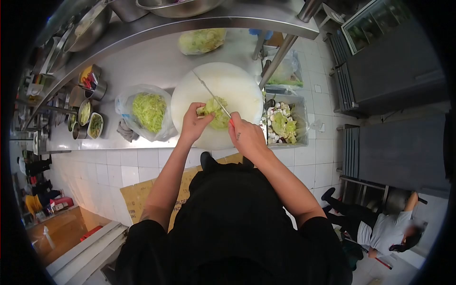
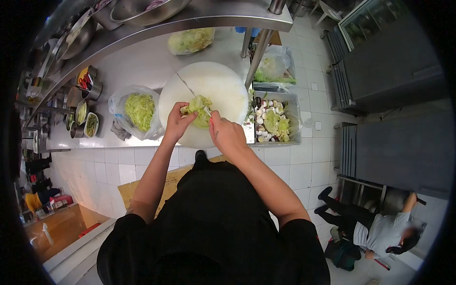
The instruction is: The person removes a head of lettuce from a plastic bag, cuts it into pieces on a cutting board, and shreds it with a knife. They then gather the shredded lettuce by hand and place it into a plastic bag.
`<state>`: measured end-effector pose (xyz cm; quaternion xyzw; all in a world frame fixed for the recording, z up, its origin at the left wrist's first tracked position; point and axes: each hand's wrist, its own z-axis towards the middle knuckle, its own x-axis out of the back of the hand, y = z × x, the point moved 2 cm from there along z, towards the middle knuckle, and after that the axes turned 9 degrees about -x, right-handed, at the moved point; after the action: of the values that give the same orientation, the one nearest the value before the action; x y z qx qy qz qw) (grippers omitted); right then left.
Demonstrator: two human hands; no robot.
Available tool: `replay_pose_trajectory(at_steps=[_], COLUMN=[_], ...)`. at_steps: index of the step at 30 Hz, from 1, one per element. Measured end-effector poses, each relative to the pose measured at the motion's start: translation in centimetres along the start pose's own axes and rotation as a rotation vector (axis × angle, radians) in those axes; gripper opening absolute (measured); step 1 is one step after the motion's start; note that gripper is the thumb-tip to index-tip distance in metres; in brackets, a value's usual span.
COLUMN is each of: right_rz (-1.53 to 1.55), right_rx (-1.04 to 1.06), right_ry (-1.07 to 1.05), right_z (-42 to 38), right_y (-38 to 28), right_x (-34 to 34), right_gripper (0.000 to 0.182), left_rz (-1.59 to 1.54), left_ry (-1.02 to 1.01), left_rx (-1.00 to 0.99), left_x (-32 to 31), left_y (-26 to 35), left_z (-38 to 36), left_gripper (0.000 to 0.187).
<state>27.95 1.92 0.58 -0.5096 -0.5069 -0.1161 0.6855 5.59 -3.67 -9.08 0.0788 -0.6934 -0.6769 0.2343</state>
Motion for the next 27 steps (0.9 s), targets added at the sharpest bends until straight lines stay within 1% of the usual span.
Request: replay_pose_trajectory(at_steps=[3, 6, 9, 12, 15, 18, 21, 24, 26, 27], right_rz=[-0.061, -0.18, -0.188, -0.107, -0.003, 0.174, 0.264, 0.445, 0.174, 0.061], right_rx=[-0.071, -0.183, -0.266, -0.229, -0.179, -0.284, -0.335, -0.745, -0.501, -0.548], right_ry=[-0.107, -0.239, -0.331, -0.333, -0.292, -0.299, -0.17, -0.284, 0.0, 0.023], right_z=[-1.7, -6.6, -8.8, -8.9, -6.8, -4.1, -5.4, -7.5, -10.2, -11.1], right_y=[2.2, 6.0, 6.3, 5.5, 4.4, 4.6, 5.9, 5.7, 10.0, 10.8], right_x=[-1.3, -1.3, 1.8, 2.5, -1.2, -5.6, -6.0, 0.2, 0.9, 2.3], right_gripper=[0.019, 0.019, 0.019, 0.02, 0.021, 0.023, 0.024, 0.026, 0.028, 0.029], left_rz=[-0.066, -0.085, -0.304, -0.537, -0.563, -0.657, -0.646, -0.649, -0.674, -0.69], left_ry=[0.04, 0.059, 0.014, -0.036, -0.001, 0.037, 0.077, 0.057, 0.055, 0.058], left_rx=[0.02, 0.0, 0.04, 0.088, 0.039, 0.069, 0.082, 0.072, 0.061, 0.051], left_x=[-0.3, -0.1, 1.1, 3.8, 7.2, 10.4, 11.7, 11.2, 10.4, 9.8], left_y=[0.5, 0.7, -2.4, -2.2, -2.5, -3.4, -3.5, -3.2, -3.1, -2.9], left_z=[-0.8, -1.4, -1.4, -2.3, -2.5, -2.2, -2.0, -1.7, -1.9, -1.9], left_gripper=[0.046, 0.045, 0.043, 0.042, 0.046, 0.049, 0.05, 0.052, 0.054, 0.056])
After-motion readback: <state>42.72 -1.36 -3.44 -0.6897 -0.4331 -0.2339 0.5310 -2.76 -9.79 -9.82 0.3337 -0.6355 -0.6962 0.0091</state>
